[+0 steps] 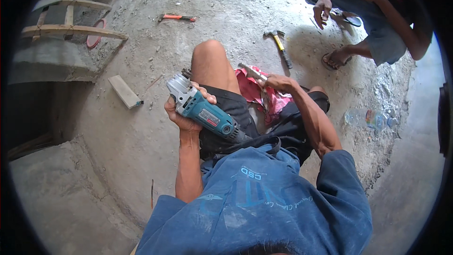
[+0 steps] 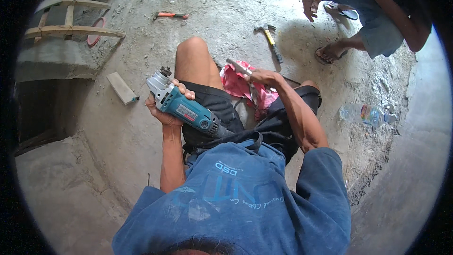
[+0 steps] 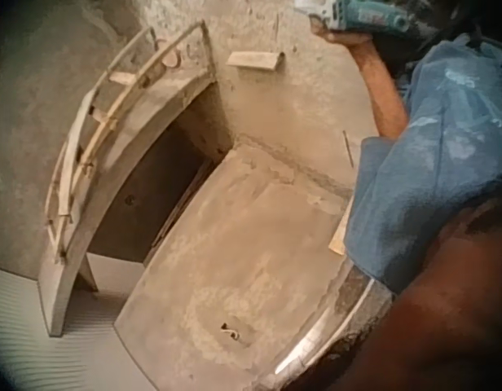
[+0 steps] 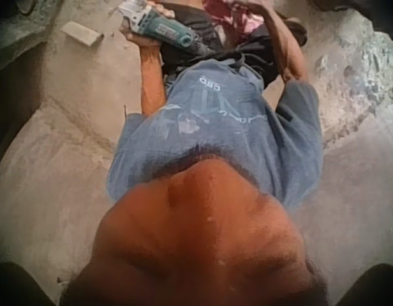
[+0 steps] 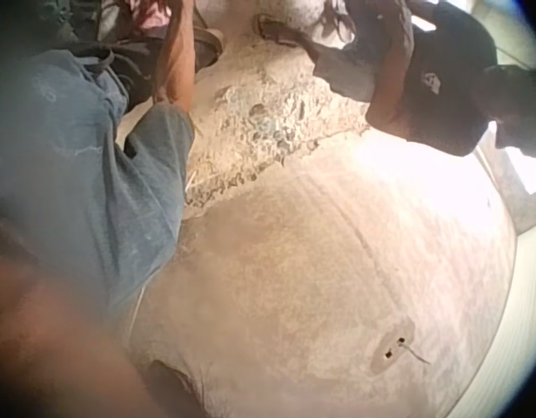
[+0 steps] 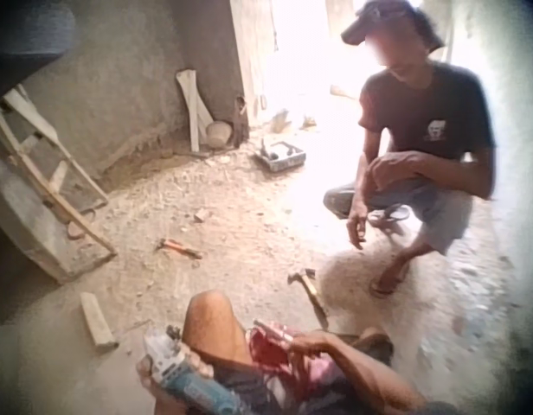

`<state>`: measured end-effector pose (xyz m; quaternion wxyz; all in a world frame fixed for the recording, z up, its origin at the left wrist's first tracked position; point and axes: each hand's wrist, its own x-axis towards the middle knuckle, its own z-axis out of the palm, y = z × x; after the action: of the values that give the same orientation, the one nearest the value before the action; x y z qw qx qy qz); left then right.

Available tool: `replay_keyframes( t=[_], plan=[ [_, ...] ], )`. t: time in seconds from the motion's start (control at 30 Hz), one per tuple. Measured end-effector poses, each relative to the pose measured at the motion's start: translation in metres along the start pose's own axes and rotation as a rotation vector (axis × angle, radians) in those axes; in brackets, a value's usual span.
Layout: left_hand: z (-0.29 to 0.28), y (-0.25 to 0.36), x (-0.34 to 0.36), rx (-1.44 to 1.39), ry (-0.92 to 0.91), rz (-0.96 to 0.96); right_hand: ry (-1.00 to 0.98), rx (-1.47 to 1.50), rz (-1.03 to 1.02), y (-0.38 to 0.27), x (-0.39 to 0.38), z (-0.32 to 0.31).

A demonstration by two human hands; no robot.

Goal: The person uses a pair of locking pliers and a hammer to loosen the locking nut on an angle grinder.

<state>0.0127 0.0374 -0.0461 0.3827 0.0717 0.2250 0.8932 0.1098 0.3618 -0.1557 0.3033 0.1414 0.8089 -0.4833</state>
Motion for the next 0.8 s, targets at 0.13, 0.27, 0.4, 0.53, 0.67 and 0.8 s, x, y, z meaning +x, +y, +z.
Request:
replay_keyframes(
  t=[0.13, 0.27, 0.4, 0.53, 0.67, 0.8],
  plan=[
    [0.001, 0.0, -0.002, 0.001, -0.005, 0.014, -0.035, -0.353, 0.082, 0.009, 0.022, 0.028],
    [0.002, 0.001, -0.002, 0.006, -0.003, 0.015, -0.054, -0.539, 0.201, 0.017, 0.028, 0.039],
    [-0.001, 0.0, -0.005, -0.03, 0.014, 0.029, 0.009, -0.563, 0.248, 0.043, 0.022, 0.032],
    [-0.001, 0.004, -0.012, -0.099, 0.044, 0.043, 0.051, -0.669, 0.08, 0.058, 0.011, 0.041],
    [0.005, -0.002, 0.006, -0.014, -0.034, 0.071, 0.331, -0.636, 0.058, 0.081, 0.01, 0.059],
    [0.008, -0.001, 0.002, -0.014, 0.021, 0.06, 0.329, -0.605, 0.039, 0.074, 0.028, 0.06]
  ],
)
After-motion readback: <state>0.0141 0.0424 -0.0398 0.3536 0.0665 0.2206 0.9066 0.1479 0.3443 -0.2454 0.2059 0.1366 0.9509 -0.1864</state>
